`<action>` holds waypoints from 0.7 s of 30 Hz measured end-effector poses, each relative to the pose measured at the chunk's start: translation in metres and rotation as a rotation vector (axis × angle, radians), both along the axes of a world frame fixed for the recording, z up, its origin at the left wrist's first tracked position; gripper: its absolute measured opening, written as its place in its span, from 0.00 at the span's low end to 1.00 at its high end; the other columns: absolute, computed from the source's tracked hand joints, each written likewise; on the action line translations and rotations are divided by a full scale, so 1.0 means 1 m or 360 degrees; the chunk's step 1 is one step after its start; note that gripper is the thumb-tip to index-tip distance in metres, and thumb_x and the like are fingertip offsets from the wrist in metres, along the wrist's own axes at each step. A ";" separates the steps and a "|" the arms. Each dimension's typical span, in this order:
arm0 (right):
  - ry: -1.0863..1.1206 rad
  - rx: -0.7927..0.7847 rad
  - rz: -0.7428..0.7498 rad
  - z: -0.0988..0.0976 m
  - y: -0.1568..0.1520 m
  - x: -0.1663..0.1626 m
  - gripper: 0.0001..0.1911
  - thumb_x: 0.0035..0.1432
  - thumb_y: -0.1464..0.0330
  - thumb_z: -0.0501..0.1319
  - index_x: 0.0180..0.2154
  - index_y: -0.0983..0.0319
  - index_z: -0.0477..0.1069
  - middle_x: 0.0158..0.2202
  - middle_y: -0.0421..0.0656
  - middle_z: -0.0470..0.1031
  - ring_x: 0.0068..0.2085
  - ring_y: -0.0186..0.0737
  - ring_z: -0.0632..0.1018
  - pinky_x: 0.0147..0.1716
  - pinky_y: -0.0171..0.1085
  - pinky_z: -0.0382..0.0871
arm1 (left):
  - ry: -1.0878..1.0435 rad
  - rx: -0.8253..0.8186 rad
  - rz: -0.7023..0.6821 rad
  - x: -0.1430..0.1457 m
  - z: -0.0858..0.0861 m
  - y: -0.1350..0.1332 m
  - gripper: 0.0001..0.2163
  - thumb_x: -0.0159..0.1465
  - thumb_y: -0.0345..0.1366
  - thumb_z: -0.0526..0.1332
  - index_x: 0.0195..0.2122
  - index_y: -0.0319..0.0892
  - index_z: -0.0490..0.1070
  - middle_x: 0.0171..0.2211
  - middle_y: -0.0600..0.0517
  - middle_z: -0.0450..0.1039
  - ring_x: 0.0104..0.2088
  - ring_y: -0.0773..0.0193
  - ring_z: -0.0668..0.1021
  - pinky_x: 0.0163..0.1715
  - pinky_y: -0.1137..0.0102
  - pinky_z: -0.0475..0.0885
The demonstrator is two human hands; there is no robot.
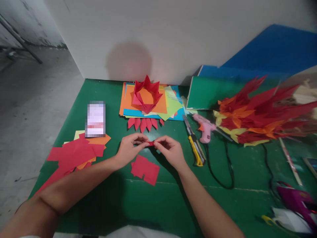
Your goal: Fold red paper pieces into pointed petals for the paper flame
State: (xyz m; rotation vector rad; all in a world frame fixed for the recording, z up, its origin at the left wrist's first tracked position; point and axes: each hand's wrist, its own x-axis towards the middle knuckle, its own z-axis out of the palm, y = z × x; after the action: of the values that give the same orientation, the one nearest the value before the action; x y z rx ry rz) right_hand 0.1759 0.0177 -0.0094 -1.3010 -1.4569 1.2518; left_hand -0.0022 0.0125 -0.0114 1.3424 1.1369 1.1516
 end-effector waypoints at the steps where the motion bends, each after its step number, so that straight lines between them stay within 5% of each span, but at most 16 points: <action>1: -0.0011 0.0012 0.0009 0.000 0.000 0.000 0.11 0.51 0.61 0.65 0.28 0.61 0.70 0.23 0.39 0.72 0.24 0.33 0.72 0.25 0.33 0.67 | -0.0010 -0.0016 -0.0007 0.000 0.000 -0.001 0.05 0.56 0.33 0.66 0.32 0.39 0.73 0.30 0.52 0.77 0.31 0.68 0.79 0.35 0.73 0.78; 13: -0.0069 0.0049 0.0020 0.000 0.001 -0.002 0.11 0.53 0.61 0.63 0.27 0.61 0.69 0.24 0.39 0.70 0.25 0.33 0.71 0.25 0.33 0.66 | -0.0178 -0.0278 -0.0001 -0.001 -0.004 -0.001 0.09 0.55 0.38 0.66 0.33 0.39 0.73 0.32 0.50 0.78 0.33 0.64 0.81 0.36 0.69 0.78; 21: -0.0161 0.0073 0.0117 -0.006 0.001 0.001 0.11 0.53 0.61 0.63 0.36 0.59 0.75 0.32 0.44 0.77 0.32 0.39 0.76 0.32 0.37 0.71 | -0.0278 -0.0319 0.0058 -0.003 -0.008 -0.003 0.12 0.52 0.36 0.68 0.35 0.40 0.68 0.31 0.52 0.75 0.31 0.67 0.79 0.35 0.71 0.77</action>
State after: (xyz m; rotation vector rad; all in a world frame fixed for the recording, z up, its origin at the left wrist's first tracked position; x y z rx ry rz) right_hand 0.1768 0.0191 -0.0155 -1.3067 -1.6083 1.2079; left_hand -0.0053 0.0099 -0.0198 1.0515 1.1210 1.1253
